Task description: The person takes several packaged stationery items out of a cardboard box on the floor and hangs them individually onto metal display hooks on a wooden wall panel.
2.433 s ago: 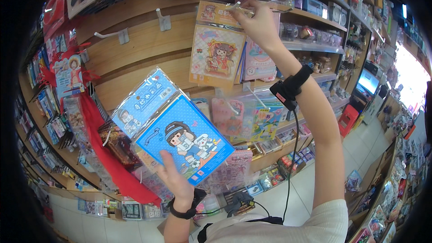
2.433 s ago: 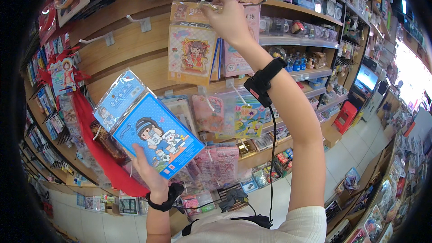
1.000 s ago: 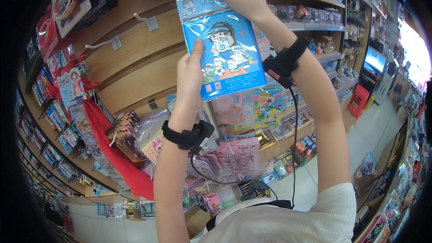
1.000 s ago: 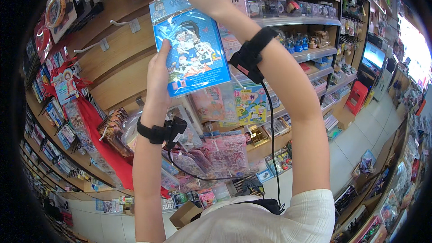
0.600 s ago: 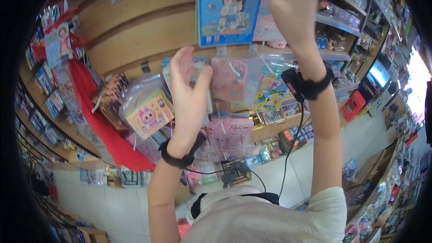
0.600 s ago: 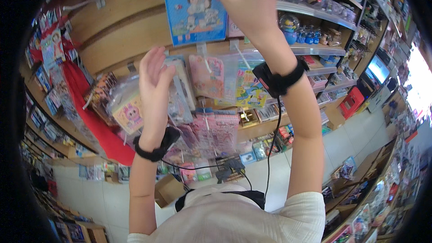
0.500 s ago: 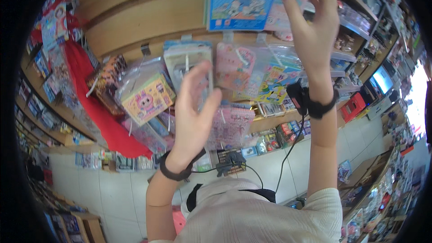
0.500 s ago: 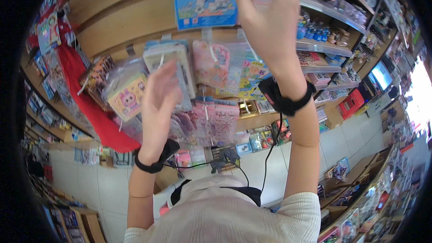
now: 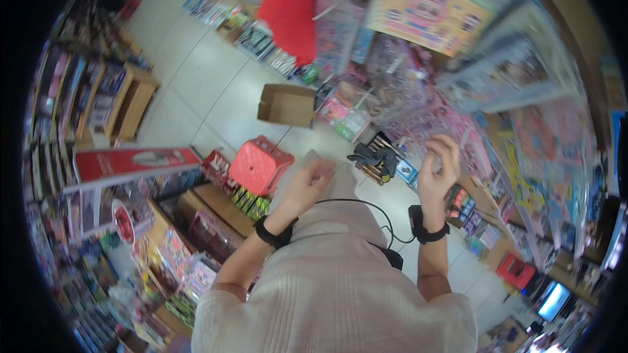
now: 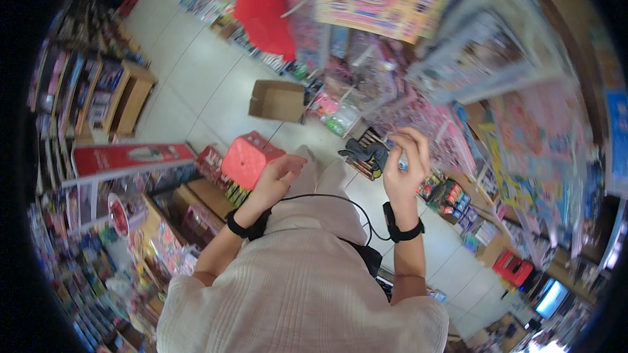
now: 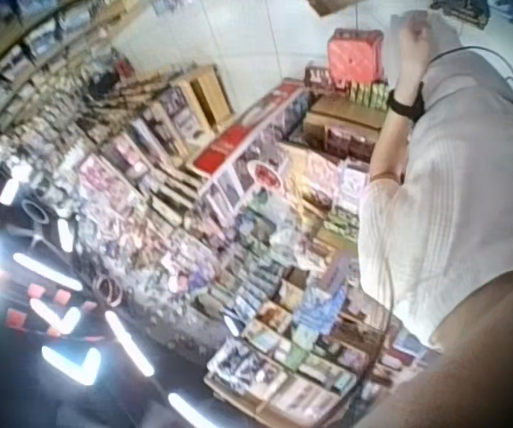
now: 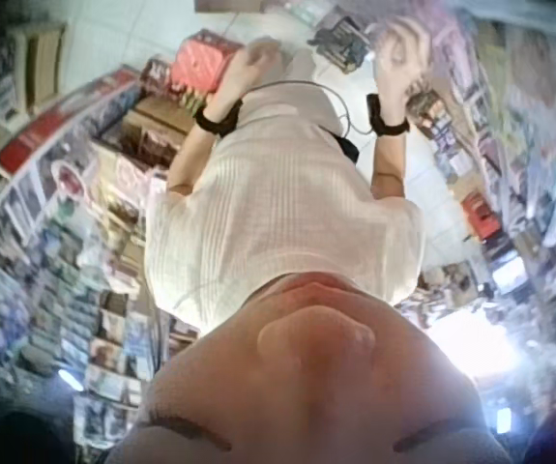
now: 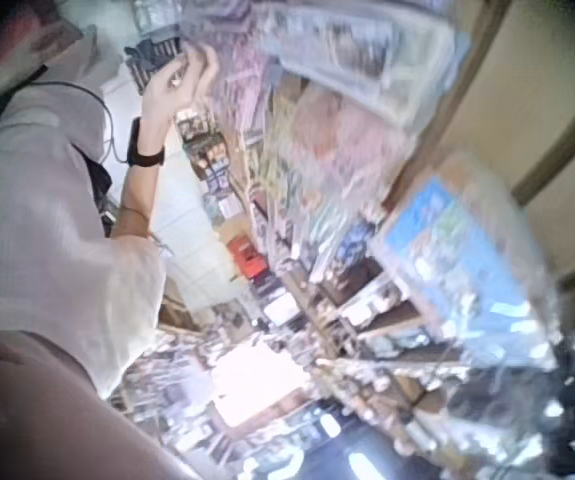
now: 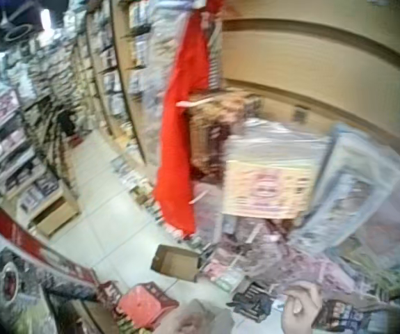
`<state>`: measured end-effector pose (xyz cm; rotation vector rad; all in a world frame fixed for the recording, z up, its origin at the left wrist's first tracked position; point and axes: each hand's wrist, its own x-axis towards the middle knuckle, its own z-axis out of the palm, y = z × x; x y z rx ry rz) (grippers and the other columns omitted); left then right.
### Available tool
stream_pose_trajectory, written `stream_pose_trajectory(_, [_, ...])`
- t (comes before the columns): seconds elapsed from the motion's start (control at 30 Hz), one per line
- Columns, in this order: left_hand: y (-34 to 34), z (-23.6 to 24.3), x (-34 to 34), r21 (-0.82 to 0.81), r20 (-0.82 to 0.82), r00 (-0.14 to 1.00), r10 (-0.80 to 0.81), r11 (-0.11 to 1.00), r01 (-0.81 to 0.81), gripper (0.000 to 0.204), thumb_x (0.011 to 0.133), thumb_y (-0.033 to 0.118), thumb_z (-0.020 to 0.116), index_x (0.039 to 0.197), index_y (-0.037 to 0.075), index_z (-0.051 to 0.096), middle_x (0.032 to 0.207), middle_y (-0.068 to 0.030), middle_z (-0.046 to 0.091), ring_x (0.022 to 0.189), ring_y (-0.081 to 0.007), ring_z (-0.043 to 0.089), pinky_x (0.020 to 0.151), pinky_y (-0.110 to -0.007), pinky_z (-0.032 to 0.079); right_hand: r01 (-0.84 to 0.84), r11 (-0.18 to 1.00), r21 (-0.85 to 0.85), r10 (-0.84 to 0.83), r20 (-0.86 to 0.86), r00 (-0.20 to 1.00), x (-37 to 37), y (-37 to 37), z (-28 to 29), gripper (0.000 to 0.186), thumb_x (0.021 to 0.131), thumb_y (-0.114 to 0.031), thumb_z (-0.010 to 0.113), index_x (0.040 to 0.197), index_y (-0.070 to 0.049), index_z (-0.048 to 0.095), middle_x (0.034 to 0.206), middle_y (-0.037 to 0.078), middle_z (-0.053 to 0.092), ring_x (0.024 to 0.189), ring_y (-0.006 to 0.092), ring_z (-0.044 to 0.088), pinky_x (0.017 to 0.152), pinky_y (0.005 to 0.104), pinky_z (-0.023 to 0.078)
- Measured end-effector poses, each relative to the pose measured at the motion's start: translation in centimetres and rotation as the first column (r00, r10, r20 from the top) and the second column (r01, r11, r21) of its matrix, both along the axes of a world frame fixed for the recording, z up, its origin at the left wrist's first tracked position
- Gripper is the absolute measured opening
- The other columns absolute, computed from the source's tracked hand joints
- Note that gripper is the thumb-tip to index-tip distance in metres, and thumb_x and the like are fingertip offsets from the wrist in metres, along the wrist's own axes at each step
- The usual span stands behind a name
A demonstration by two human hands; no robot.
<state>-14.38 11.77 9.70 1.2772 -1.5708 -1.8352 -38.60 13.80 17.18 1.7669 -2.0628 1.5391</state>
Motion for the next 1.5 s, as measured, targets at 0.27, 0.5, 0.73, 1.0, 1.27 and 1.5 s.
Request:
stream_pose_trajectory(0.27, [2.2, 0.2, 4.8, 0.148, 0.04, 0.976, 0.214, 0.965, -0.217, 0.023, 0.087, 0.009, 0.047, 0.108, 0.003, 0.051, 0.103, -0.0079, 0.056, 0.099, -0.0163, 0.053, 0.084, -0.029, 0.042, -0.292, 0.914, 0.282, 0.202, 0.308, 0.93, 8.0, -7.5, -8.0, 0.009, 0.077, 0.006, 0.05, 0.083, 0.003, 0.056, 0.088, 0.012, 0.056, 0.074, 0.0205, 0.057, 0.066, 0.0284, 0.045])
stream_pose_trajectory(0.5, [0.0, -4.2, 12.4, 0.044, -0.058, 0.88, 0.471, 0.882, -0.469, 0.019, 0.085, 0.007, 0.05, 0.102, -0.001, 0.054, 0.094, -0.0092, 0.061, 0.087, -0.0161, 0.058, 0.077, -0.027, 0.044, -0.32, 0.731, 0.603, 0.332, 0.097, 0.938, 11.6, -10.0, -11.3, 0.014, 0.077, -0.002, 0.05, 0.089, -0.001, 0.057, 0.087, 0.016, 0.057, 0.075, 0.03, 0.058, 0.064, 0.0346, 0.046])
stream_pose_trajectory(0.73, [-6.4, -3.6, 21.0, 0.099, -0.084, 0.775, 0.627, 0.779, -0.619, 0.027, 0.087, 0.004, 0.042, 0.113, -0.003, 0.046, 0.102, -0.0133, 0.06, 0.095, -0.0196, 0.056, 0.085, -0.03, 0.043, -0.356, 0.31, 0.882, 0.756, -0.001, 0.655, 20.4, -5.6, -15.5, 0.019, 0.072, -0.007, 0.052, 0.09, -0.003, 0.056, 0.086, 0.015, 0.058, 0.077, 0.0293, 0.06, 0.066, 0.0397, 0.047])
stream_pose_trajectory(1.0, [-8.0, -3.5, 23.6, 0.154, -0.097, 0.775, 0.625, 0.779, -0.609, 0.025, 0.088, 0.009, 0.043, 0.108, -0.004, 0.05, 0.104, -0.0127, 0.059, 0.095, -0.0188, 0.057, 0.083, -0.029, 0.043, -0.519, 0.1, 0.849, 0.858, 0.19, 0.476, 27.6, -4.0, -14.6, 0.02, 0.071, -0.008, 0.054, 0.091, -0.003, 0.054, 0.084, 0.014, 0.056, 0.08, 0.0307, 0.057, 0.07, 0.0408, 0.044])
stream_pose_trajectory(1.27, [-4.2, -5.5, 21.9, 0.196, -0.144, 0.732, 0.666, 0.744, -0.639, 0.025, 0.088, 0.013, 0.044, 0.108, -0.001, 0.051, 0.106, -0.0106, 0.058, 0.096, -0.0191, 0.057, 0.083, -0.03, 0.043, -0.328, 0.135, 0.935, 0.911, 0.013, 0.412, 24.6, -6.7, -14.1, 0.023, 0.073, -0.012, 0.054, 0.093, 0.0, 0.055, 0.083, 0.016, 0.056, 0.083, 0.0325, 0.055, 0.075, 0.0414, 0.042])
stream_pose_trajectory(1.5, [-1.3, -3.9, 19.5, 0.177, -0.127, 0.632, 0.764, 0.645, -0.744, 0.023, 0.086, 0.004, 0.045, 0.108, -0.002, 0.05, 0.104, -0.0119, 0.059, 0.092, -0.016, 0.056, 0.078, -0.025, 0.043, -0.475, 0.204, 0.856, 0.929, -0.016, 0.371, 23.7, -7.3, -12.8, 0.019, 0.074, -0.009, 0.053, 0.091, -0.001, 0.054, 0.083, 0.017, 0.057, 0.08, 0.032, 0.057, 0.071, 0.0412, 0.044])
